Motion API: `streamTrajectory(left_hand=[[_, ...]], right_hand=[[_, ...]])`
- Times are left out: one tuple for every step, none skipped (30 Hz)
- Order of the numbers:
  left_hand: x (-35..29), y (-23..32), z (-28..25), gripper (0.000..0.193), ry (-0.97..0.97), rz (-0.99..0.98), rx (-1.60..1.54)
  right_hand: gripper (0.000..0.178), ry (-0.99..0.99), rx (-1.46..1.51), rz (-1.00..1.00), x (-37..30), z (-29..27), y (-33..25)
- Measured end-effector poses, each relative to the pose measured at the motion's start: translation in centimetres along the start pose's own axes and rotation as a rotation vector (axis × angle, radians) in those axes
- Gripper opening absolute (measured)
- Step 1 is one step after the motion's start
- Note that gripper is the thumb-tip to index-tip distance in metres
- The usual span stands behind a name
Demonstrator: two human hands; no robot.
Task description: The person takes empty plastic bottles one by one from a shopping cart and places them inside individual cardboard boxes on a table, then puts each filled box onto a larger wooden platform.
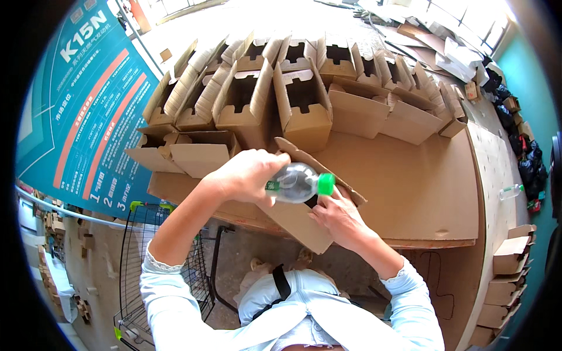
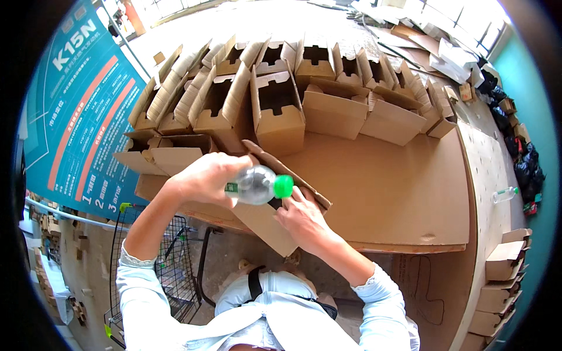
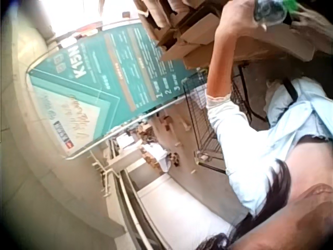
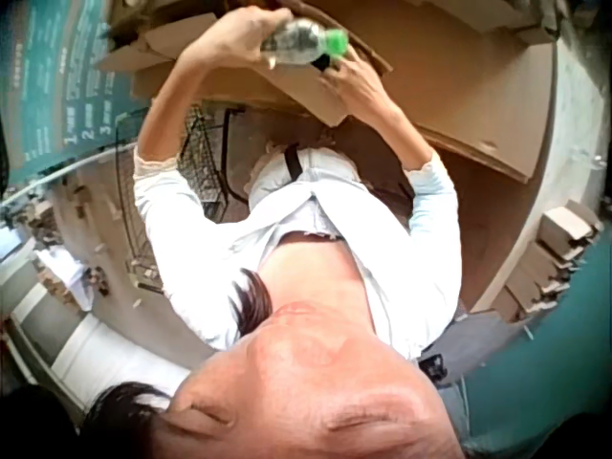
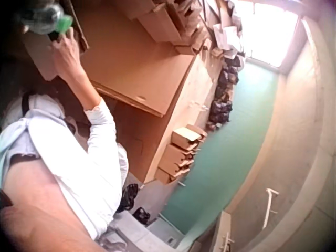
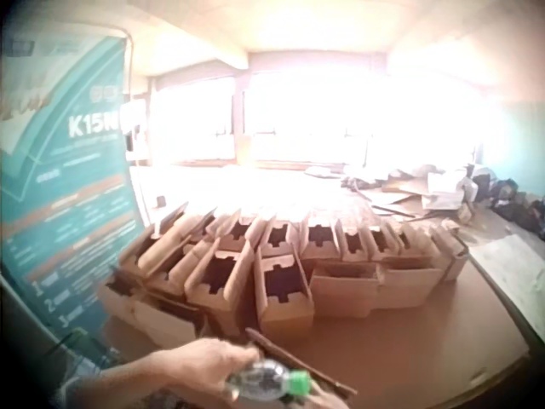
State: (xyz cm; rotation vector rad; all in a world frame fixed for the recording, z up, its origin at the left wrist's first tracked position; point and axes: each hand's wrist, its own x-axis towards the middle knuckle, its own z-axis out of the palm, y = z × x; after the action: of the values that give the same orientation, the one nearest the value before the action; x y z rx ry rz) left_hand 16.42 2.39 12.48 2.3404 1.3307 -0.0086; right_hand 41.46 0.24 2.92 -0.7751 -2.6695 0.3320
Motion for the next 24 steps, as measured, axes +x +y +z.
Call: streamTrajectory(left_hand=[[0.3, -0.5, 0.5, 0.055, -0.038, 0.003, 0.084], [0.4, -1.1, 1.2, 0.054, -0.074, 0.006, 0.171], [0.4, -1.6, 1.3, 0.056, -0.109, -0.006, 0.202], [0.6, -1.4, 0.9, 0.056, -0.110, -0.063, 0.171], [0.6, -0.9, 0.2, 0.057, -0.109, -0.121, 0.141], [0.5, -0.5, -0.6, 0.057, -0.108, -0.180, 0.112], [0.5, -0.4, -1.3, 0.061, -0.081, -0.170, 0.071], [0.3, -0.9, -1.4, 0.062, 0.040, -0.094, 0.014], [0.2, -0.6, -1.9, 0.061, 0.095, -0.098, -0.052], [-0.1, 0.2, -2.8, 0.061, 0.153, -0.105, -0.121], [-0.3, 0.5, -3.2, 0.063, 0.209, -0.066, -0.219], [-0.4, 0.6, -3.5, 0.068, 0.271, 0.009, -0.245], [-0.5, 0.6, -3.5, 0.070, 0.330, 0.089, -0.305], [-0.6, 0.6, -3.5, 0.072, 0.388, 0.170, -0.365], [-0.9, 0.9, -3.8, 0.072, 0.388, 0.152, -0.399], [-1.3, 1.6, -4.4, 0.071, 0.389, 0.140, -0.434], [-1.5, 2.1, -4.8, 0.070, 0.390, 0.128, -0.468], [-1.6, 2.2, -4.8, 0.069, 0.447, 0.151, -0.547], [-1.6, 2.2, -4.6, 0.068, 0.501, 0.170, -0.632], [-1.5, 2.2, -4.5, 0.067, 0.554, 0.189, -0.716], [-1.3, 2.4, -4.5, 0.063, 0.618, 0.233, -0.795], [-0.9, 2.7, -4.3, 0.061, 0.621, 0.242, -0.857], [-0.2, 3.0, -4.0, 0.060, 0.624, 0.251, -0.921], [0.2, 3.0, -3.9, 0.061, 0.542, 0.246, -0.823]], right_hand=[[0.017, 0.016, 0.104, 0.064, -0.1, -0.1, 0.1], [0.018, 0.017, 0.169, 0.090, -0.1, -0.1, 0.3], [0.018, 0.017, 0.234, 0.115, -0.1, 0.0, 0.4], [0.018, 0.019, 0.300, 0.148, -0.1, 0.3, 0.7], [0.023, 0.005, 0.371, 0.153, -0.1, 0.7, 0.8], [0.026, 0.009, 0.386, 0.149, 0.1, 0.7, 0.7], [0.029, 0.008, 0.401, 0.147, 0.4, 0.5, 0.5], [0.032, 0.007, 0.417, 0.145, 0.6, 0.4, 0.4], [0.032, -0.002, 0.401, 0.070, 0.9, 0.4, 0.6], [0.030, -0.029, 0.417, 0.064, 1.1, 0.0, 0.7], [0.029, -0.054, 0.434, 0.060, 1.3, -0.6, 0.7], [0.027, -0.080, 0.450, 0.056, 1.5, -1.3, 0.6], [0.022, -0.036, 0.423, 0.013, 1.7, -2.5, 0.5], [0.021, -0.032, 0.359, -0.009, 1.6, -2.8, 0.3], [0.019, -0.027, 0.294, -0.031, 1.5, -3.0, 0.1], [0.018, -0.021, 0.223, -0.050, 1.2, -3.3, 0.0], [0.019, -0.033, 0.178, -0.058, 1.0, -3.8, -0.2], [0.020, -0.054, 0.156, -0.063, 0.8, -4.1, -0.2], [0.021, -0.079, 0.138, -0.068, 0.4, -4.2, -0.3], [0.022, -0.105, 0.120, -0.071, 0.1, -4.2, -0.5], [0.024, -0.132, 0.105, -0.055, -0.1, -4.3, -0.8], [0.023, -0.115, 0.103, -0.044, -0.2, -4.1, -1.1], [0.021, -0.097, 0.102, -0.033, -0.4, -3.9, -1.3], [0.020, -0.081, 0.100, -0.021, -0.5, -3.9, -1.4]])
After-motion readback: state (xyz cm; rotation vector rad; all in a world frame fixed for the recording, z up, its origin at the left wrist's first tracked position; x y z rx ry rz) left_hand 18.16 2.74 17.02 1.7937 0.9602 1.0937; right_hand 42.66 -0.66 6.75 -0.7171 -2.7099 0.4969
